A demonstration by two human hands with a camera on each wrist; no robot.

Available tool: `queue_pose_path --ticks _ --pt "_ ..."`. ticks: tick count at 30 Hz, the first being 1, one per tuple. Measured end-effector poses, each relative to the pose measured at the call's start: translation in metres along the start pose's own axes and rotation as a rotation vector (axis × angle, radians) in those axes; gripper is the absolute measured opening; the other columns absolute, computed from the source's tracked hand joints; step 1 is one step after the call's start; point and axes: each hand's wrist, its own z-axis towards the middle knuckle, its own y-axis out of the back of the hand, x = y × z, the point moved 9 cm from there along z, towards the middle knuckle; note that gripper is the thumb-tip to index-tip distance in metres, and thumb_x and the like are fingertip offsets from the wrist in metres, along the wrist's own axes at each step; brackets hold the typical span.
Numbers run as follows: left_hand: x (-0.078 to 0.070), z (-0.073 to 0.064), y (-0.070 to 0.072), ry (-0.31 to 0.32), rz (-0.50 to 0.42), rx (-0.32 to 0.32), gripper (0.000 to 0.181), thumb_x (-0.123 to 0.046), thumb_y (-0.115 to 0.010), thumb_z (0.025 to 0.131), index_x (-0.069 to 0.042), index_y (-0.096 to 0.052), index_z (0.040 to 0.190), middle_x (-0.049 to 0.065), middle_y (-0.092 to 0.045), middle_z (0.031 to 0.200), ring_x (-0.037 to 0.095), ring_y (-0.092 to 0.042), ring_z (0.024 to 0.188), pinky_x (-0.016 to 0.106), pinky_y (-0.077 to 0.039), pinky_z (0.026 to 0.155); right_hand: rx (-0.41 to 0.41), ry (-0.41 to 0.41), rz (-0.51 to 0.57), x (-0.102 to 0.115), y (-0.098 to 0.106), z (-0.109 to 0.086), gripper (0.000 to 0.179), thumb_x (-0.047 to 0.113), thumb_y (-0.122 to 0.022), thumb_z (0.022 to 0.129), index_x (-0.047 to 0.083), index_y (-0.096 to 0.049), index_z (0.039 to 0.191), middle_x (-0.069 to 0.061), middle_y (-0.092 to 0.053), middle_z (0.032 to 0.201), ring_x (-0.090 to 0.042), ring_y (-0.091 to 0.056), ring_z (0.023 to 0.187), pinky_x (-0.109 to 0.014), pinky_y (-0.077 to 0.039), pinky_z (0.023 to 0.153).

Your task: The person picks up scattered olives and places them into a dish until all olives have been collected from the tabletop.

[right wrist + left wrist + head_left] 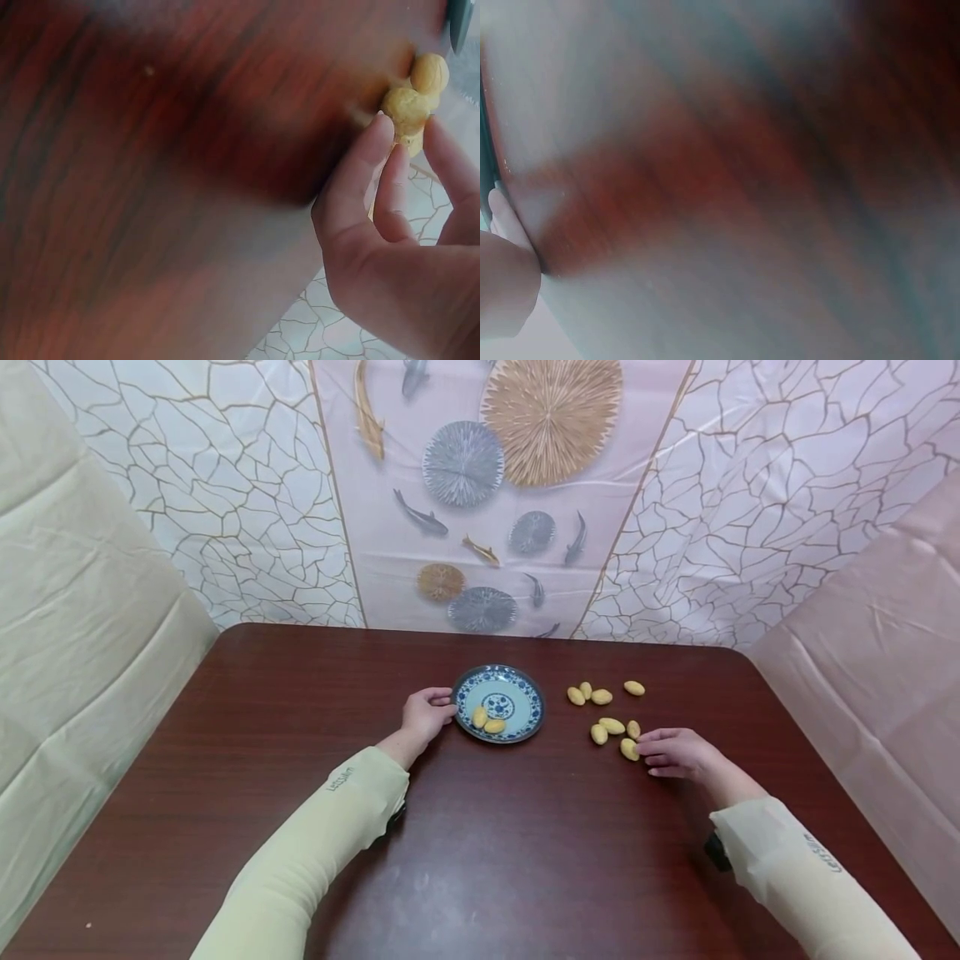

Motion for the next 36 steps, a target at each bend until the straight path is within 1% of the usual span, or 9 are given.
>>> queue_pose_path --ticks 6,9,13,18,23,30,36 --pt "0.000 -0.001 -0.001 0.000 0.006 0.004 0.036 -0.001 -0.063 0.086 0.000 -0.060 0.122 0.019 -0.062 0.116 0.024 -0.064 0.096 0.031 -0.056 0.084 -0.004 0.014 -0.033 0.002 -0.003 -0.002 0.007 0.012 -0.058 0.091 0.014 -0.064 0.095 0.012 -0.065 0.077 -0.006 -0.060 0.073 -0.023 -0.056 0.067" --pt "0.000 -0.002 0.000 0.007 0.013 0.002 0.036 -0.002 -0.063 0.086 -0.001 -0.060 0.122 0.019 -0.062 0.116 0.024 -0.063 0.097 0.031 -0.056 0.084 0.003 0.013 -0.029 0.003 -0.004 -0.001 0.011 0.011 -0.057 0.092 0.009 -0.064 0.100 0.011 -0.065 0.077 -0.006 -0.061 0.073 -0.023 -0.057 0.068" --pt "0.001 -0.002 0.000 0.007 0.011 -0.001 0.036 -0.002 -0.063 0.086 0.000 -0.060 0.122 0.019 -0.062 0.116 0.023 -0.063 0.096 0.031 -0.057 0.084 0.000 0.018 -0.021 0.004 -0.005 -0.002 0.012 0.011 -0.056 0.092 0.006 -0.063 0.101 0.010 -0.066 0.078 -0.007 -0.062 0.073 -0.023 -0.057 0.068" --pt "-0.001 -0.001 -0.001 -0.001 0.003 -0.004 0.035 -0.001 -0.063 0.086 0.000 -0.060 0.121 0.019 -0.063 0.115 0.023 -0.064 0.095 0.030 -0.057 0.083 -0.018 0.029 -0.037 0.007 -0.007 -0.004 0.011 0.012 -0.056 0.092 0.006 -0.063 0.099 0.010 -0.065 0.078 -0.007 -0.061 0.074 -0.023 -0.057 0.069" --pt "-0.001 -0.001 -0.001 -0.006 -0.001 -0.004 0.036 -0.001 -0.063 0.085 0.000 -0.060 0.121 0.019 -0.063 0.115 0.020 -0.063 0.091 0.030 -0.057 0.082 -0.032 0.030 -0.020 0.008 -0.010 -0.003 0.008 0.011 -0.057 0.092 0.008 -0.064 0.094 0.010 -0.066 0.076 -0.007 -0.060 0.071 -0.022 -0.057 0.067" --pt "-0.004 -0.004 -0.001 -0.029 -0.002 -0.017 0.035 0.002 -0.064 0.083 0.004 -0.061 0.118 0.023 -0.063 0.113 0.014 -0.062 0.080 0.028 -0.058 0.076 -0.001 0.057 -0.012 0.010 -0.014 -0.002 0.012 0.010 -0.056 0.092 0.003 -0.063 0.100 0.009 -0.067 0.077 -0.007 -0.063 0.071 -0.022 -0.057 0.068" --pt "-0.004 -0.003 0.000 -0.029 0.002 -0.019 0.035 0.002 -0.064 0.084 0.003 -0.061 0.119 0.022 -0.063 0.113 0.015 -0.062 0.081 0.028 -0.058 0.077 0.040 0.061 0.028 0.014 -0.018 0.002 0.012 0.011 -0.055 0.093 0.013 -0.066 0.088 0.009 -0.068 0.075 -0.005 -0.063 0.069 -0.021 -0.057 0.070"
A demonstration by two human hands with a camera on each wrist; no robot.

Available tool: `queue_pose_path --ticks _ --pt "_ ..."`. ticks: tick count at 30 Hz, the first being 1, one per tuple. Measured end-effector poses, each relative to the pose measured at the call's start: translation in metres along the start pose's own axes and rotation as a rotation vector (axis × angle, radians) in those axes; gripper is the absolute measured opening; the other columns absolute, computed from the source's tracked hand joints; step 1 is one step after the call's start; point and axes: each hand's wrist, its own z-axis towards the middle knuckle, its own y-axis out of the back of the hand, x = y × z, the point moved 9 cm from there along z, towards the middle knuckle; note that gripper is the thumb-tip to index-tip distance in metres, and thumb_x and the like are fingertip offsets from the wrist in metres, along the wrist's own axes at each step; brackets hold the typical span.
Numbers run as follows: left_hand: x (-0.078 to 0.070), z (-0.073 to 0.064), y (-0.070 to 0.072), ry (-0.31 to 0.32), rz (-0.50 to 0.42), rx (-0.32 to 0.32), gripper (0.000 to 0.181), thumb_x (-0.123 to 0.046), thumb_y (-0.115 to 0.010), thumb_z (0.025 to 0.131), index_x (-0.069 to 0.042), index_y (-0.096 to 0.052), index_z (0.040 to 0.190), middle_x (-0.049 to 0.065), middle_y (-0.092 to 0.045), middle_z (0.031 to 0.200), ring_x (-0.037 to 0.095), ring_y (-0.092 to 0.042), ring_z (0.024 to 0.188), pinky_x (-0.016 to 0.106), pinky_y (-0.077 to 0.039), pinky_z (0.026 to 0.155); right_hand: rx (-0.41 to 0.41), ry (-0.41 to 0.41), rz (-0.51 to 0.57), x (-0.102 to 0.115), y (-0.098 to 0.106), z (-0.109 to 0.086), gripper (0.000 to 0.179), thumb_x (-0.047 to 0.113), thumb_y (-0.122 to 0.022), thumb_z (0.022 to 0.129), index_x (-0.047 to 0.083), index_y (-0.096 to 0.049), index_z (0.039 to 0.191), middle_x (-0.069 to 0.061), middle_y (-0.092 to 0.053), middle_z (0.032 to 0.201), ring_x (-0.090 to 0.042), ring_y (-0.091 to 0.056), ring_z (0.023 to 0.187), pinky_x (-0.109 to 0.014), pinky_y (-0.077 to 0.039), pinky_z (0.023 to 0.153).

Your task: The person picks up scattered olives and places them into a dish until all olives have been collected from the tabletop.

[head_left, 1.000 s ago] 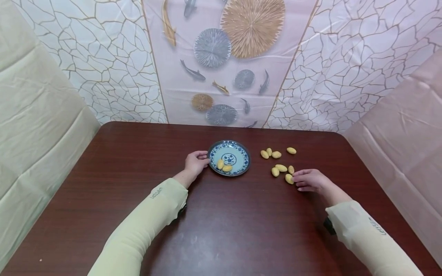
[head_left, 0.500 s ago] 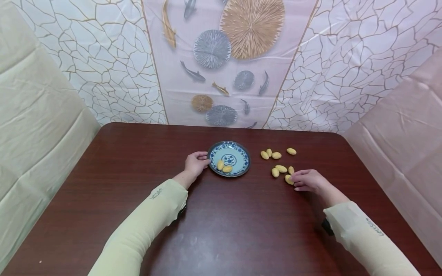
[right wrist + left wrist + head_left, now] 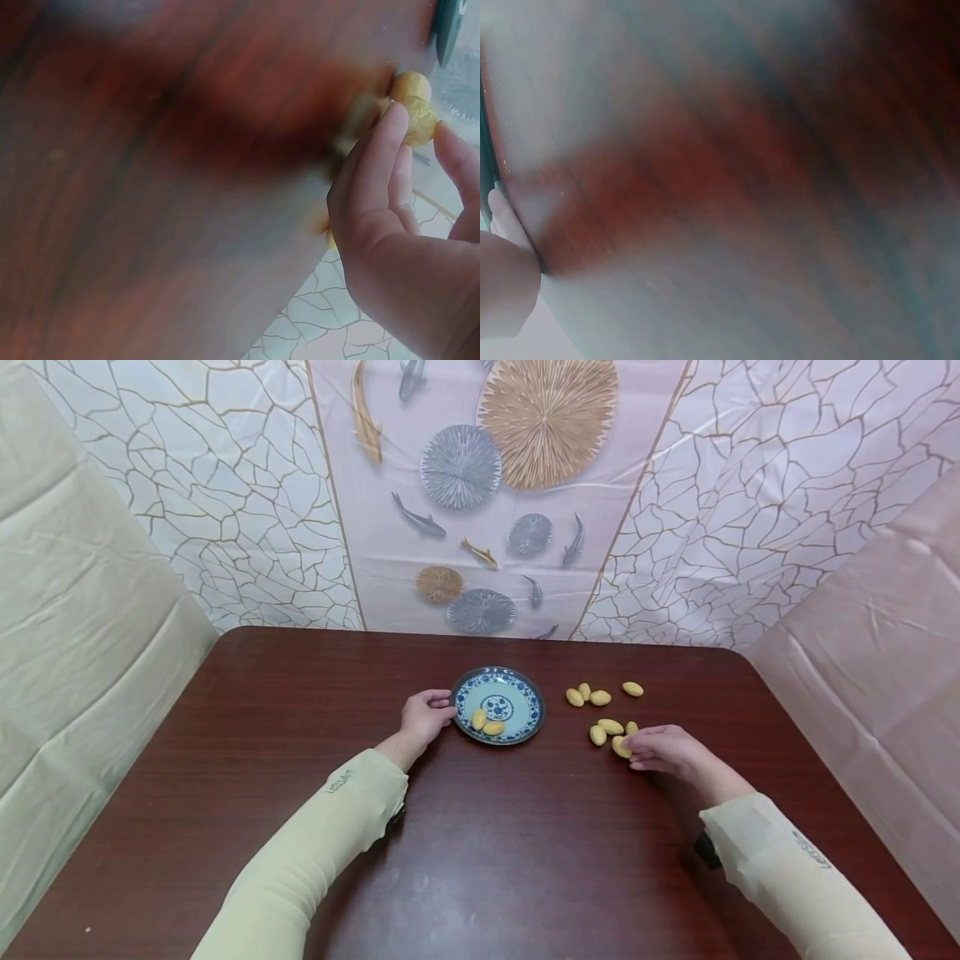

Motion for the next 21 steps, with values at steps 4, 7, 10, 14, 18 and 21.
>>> queue_pose_path --ticks 4,7,10,14,18,21 --pt "0.001 0.000 0.000 0.011 0.013 0.003 0.036 0.000 -0.064 0.084 0.002 -0.060 0.120 0.021 -0.063 0.114 0.020 -0.064 0.088 0.029 -0.058 0.080 0.003 0.006 0.033 0.007 -0.004 0.001 0.008 0.009 -0.054 0.092 0.009 -0.062 0.091 0.006 -0.068 0.073 -0.005 -0.063 0.069 -0.021 -0.057 0.069" --pt "0.001 0.000 0.000 0.019 0.019 0.002 0.036 -0.001 -0.064 0.085 0.001 -0.061 0.120 0.020 -0.063 0.114 0.023 -0.064 0.093 0.030 -0.057 0.081 0.009 0.023 0.037 0.015 -0.008 0.003 0.011 0.007 -0.054 0.092 0.002 -0.059 0.100 0.006 -0.068 0.073 -0.006 -0.064 0.069 -0.021 -0.057 0.070" --pt "0.001 -0.001 0.000 0.021 0.019 0.001 0.036 -0.001 -0.064 0.084 0.000 -0.061 0.120 0.019 -0.063 0.113 0.023 -0.064 0.093 0.030 -0.057 0.081 0.021 0.033 0.034 0.021 -0.013 0.006 0.011 0.007 -0.053 0.092 0.002 -0.059 0.101 0.006 -0.067 0.074 -0.006 -0.064 0.070 -0.021 -0.057 0.070" --pt "0.000 -0.001 0.000 0.019 0.016 0.004 0.036 0.000 -0.064 0.084 0.001 -0.061 0.120 0.020 -0.063 0.114 0.023 -0.064 0.094 0.030 -0.057 0.081 0.032 0.041 0.048 0.030 -0.019 0.011 0.015 0.006 -0.052 0.093 0.013 -0.063 0.084 0.005 -0.067 0.072 -0.006 -0.064 0.070 -0.021 -0.057 0.070" --pt "0.000 -0.001 0.000 0.016 0.014 0.005 0.036 0.000 -0.064 0.084 0.001 -0.061 0.120 0.021 -0.063 0.114 0.022 -0.064 0.092 0.030 -0.057 0.080 0.051 0.054 0.064 0.042 -0.028 0.014 0.021 0.006 -0.052 0.092 0.016 -0.065 0.079 0.005 -0.068 0.071 -0.006 -0.065 0.069 -0.021 -0.058 0.069" --pt "0.000 0.000 0.000 0.016 0.016 0.006 0.036 0.000 -0.064 0.084 0.001 -0.061 0.120 0.020 -0.063 0.113 0.021 -0.064 0.090 0.029 -0.057 0.080 0.052 0.054 0.056 0.050 -0.035 0.016 0.010 0.006 -0.053 0.092 0.009 -0.061 0.087 0.005 -0.067 0.069 -0.006 -0.065 0.067 -0.021 -0.057 0.069"
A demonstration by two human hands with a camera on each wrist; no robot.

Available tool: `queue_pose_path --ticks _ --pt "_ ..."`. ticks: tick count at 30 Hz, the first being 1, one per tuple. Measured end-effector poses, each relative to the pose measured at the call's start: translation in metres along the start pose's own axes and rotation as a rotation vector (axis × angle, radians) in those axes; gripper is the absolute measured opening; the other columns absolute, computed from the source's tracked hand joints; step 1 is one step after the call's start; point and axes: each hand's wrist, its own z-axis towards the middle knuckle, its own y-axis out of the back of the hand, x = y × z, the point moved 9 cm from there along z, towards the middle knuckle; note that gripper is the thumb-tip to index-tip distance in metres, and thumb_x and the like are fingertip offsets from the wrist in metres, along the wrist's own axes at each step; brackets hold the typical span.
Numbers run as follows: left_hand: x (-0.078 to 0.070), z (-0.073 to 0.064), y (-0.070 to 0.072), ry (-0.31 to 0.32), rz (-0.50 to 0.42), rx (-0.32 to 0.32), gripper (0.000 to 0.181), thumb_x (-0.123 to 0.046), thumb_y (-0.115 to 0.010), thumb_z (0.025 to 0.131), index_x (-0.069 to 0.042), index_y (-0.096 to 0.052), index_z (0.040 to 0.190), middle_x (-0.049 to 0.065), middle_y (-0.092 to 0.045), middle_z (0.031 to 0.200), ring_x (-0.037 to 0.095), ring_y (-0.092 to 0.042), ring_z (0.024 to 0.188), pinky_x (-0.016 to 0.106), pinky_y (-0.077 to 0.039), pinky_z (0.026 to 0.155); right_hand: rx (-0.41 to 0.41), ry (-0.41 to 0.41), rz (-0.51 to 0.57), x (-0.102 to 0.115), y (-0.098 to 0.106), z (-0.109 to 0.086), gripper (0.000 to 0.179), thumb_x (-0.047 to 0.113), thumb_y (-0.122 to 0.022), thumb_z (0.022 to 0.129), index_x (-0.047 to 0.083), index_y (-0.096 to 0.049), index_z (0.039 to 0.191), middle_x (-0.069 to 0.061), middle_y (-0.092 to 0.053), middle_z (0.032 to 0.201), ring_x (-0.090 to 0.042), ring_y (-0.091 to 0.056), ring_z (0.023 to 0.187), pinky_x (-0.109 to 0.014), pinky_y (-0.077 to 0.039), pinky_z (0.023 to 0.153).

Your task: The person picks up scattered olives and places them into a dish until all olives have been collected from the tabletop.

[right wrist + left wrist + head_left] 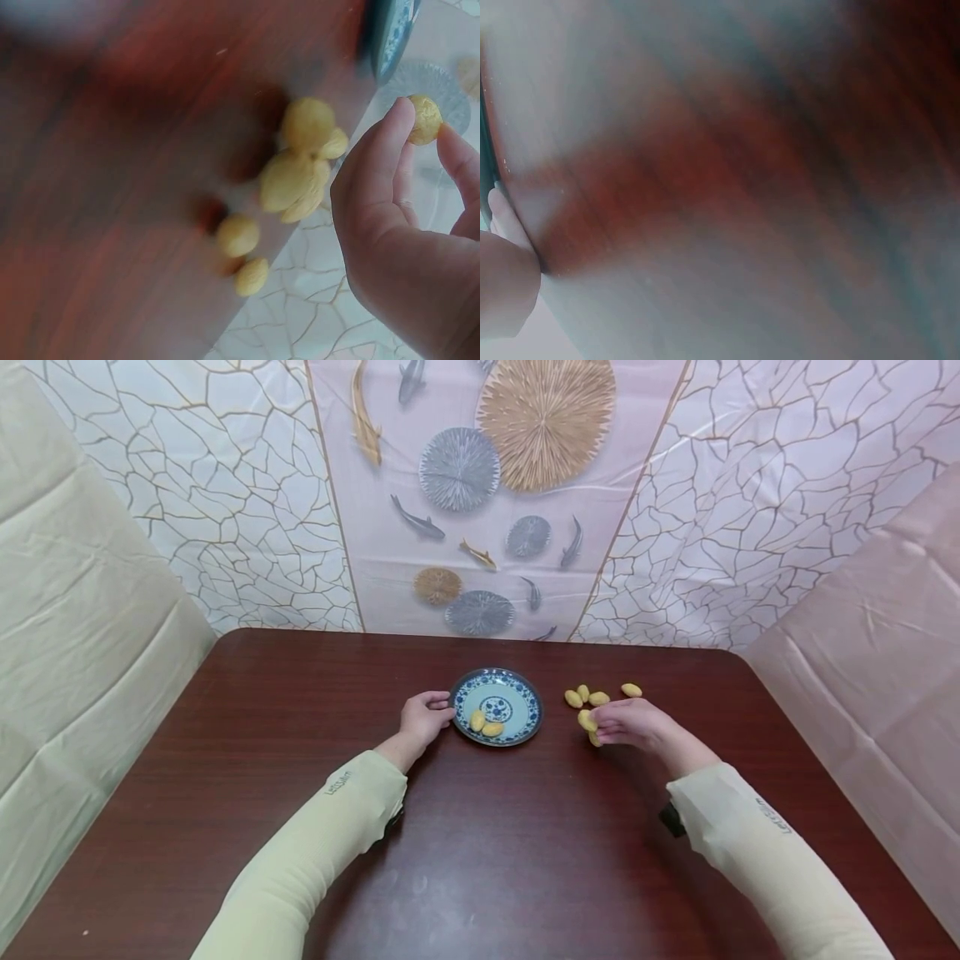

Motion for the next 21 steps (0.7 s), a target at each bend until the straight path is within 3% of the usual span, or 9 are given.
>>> queue_pose_path --ticks 2,15,21 --pt "0.000 0.000 0.000 0.001 0.001 0.000 0.035 -0.001 -0.064 0.085 0.001 -0.061 0.120 0.020 -0.063 0.113 0.021 -0.064 0.090 0.029 -0.058 0.079 0.001 -0.004 -0.007 0.004 -0.006 0.003 0.007 0.007 -0.053 0.092 0.003 -0.056 0.096 0.005 -0.066 0.069 -0.006 -0.065 0.067 -0.021 -0.057 0.069" --pt "0.002 0.000 -0.001 0.012 0.008 0.010 0.037 -0.001 -0.063 0.085 -0.001 -0.060 0.122 0.019 -0.062 0.116 0.025 -0.063 0.098 0.031 -0.057 0.083 -0.012 -0.024 -0.075 0.018 -0.046 0.033 0.041 0.012 -0.055 0.094 -0.012 -0.046 0.126 0.003 -0.065 0.075 -0.008 -0.064 0.069 -0.022 -0.058 0.069" --pt "0.002 0.000 -0.001 0.012 0.004 0.008 0.036 -0.001 -0.064 0.085 0.000 -0.060 0.122 0.019 -0.062 0.116 0.026 -0.063 0.099 0.031 -0.057 0.083 -0.017 -0.019 -0.110 0.023 -0.063 0.040 0.045 0.012 -0.055 0.093 -0.012 -0.045 0.129 0.001 -0.064 0.078 -0.009 -0.063 0.071 -0.024 -0.058 0.073"
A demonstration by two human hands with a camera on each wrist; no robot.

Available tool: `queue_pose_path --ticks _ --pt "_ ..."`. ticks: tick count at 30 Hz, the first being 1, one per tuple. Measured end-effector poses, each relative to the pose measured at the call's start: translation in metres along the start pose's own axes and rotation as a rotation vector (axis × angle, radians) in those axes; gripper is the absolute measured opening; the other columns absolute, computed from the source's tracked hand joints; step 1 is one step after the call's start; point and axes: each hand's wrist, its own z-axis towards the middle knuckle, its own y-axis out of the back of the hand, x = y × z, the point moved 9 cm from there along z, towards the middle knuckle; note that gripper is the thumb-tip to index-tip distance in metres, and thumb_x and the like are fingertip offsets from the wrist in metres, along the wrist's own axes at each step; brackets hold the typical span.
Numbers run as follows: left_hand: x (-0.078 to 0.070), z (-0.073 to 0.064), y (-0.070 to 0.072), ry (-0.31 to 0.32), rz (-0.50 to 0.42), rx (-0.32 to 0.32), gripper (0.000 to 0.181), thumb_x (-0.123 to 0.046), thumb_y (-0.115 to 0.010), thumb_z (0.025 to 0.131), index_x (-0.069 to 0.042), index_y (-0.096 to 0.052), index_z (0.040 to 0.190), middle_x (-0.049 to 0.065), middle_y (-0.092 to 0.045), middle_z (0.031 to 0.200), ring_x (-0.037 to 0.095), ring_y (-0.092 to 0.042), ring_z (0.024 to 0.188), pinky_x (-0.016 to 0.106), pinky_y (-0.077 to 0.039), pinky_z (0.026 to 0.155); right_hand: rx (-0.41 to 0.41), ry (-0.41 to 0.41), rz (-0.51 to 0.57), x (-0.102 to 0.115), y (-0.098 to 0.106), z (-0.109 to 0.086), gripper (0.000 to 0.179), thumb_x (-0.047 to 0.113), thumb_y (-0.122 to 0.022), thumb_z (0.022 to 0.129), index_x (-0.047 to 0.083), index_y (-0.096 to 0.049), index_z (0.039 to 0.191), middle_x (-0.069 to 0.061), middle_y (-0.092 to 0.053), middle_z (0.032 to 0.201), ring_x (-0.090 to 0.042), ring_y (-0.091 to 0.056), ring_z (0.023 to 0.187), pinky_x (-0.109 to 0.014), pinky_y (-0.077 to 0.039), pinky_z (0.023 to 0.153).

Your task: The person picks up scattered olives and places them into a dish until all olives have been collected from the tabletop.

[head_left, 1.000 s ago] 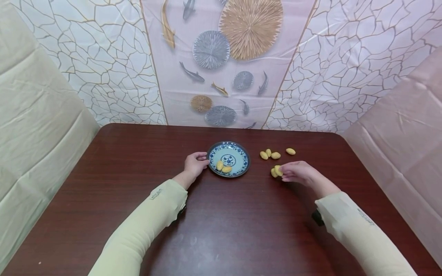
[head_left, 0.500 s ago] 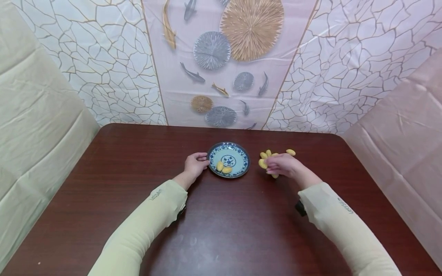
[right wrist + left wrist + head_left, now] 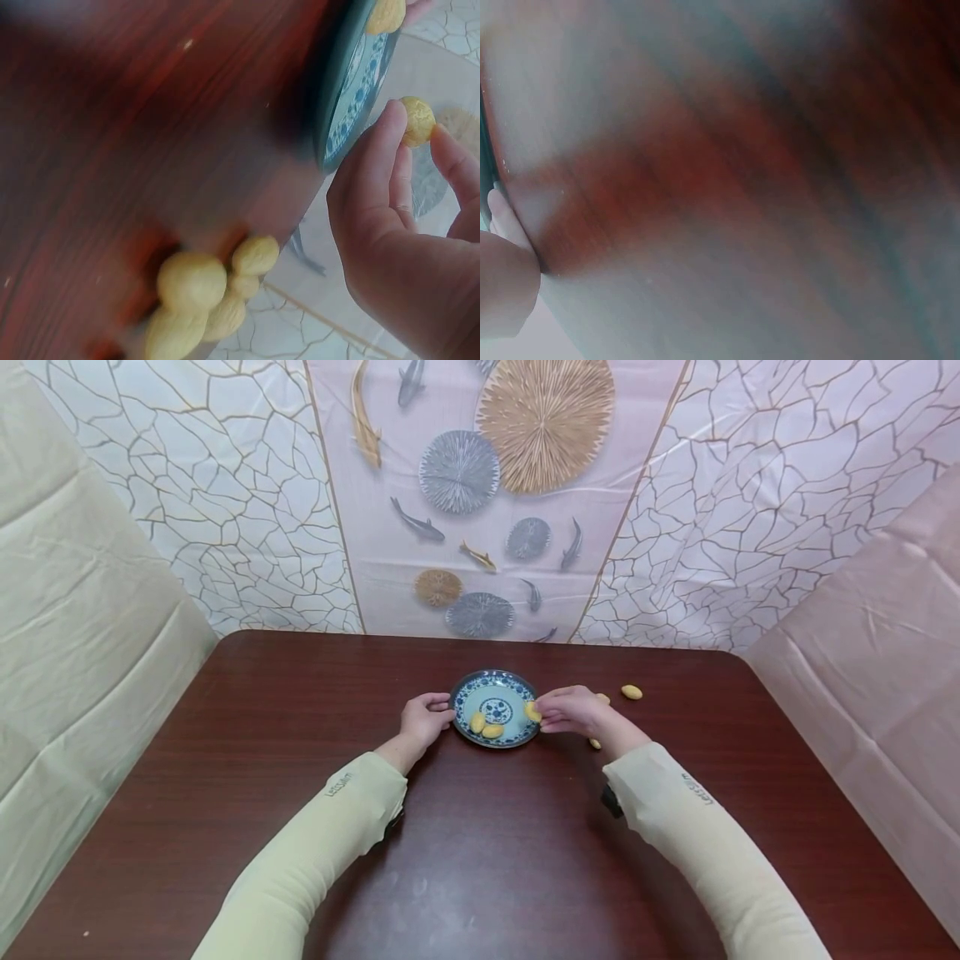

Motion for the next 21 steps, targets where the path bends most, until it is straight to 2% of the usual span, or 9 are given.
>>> queue_pose_path --ticks 11,21 --pt "0.000 -0.001 0.001 0.000 -0.004 -0.001 0.037 -0.001 -0.064 0.085 -0.001 -0.060 0.121 0.019 -0.062 0.115 0.025 -0.063 0.098 0.031 -0.057 0.082 0.007 0.029 -0.042 0.007 -0.030 0.013 0.037 0.007 -0.056 0.091 -0.014 -0.051 0.121 0.000 -0.062 0.069 -0.008 -0.061 0.059 -0.022 -0.058 0.064" --pt "0.000 0.000 0.001 -0.006 -0.007 -0.001 0.036 -0.001 -0.063 0.086 0.000 -0.060 0.121 0.020 -0.062 0.115 0.023 -0.064 0.094 0.030 -0.057 0.082 -0.026 0.028 -0.088 0.009 -0.042 0.017 0.031 0.004 -0.058 0.088 -0.015 -0.056 0.113 -0.001 -0.060 0.064 -0.009 -0.059 0.056 -0.022 -0.057 0.060"
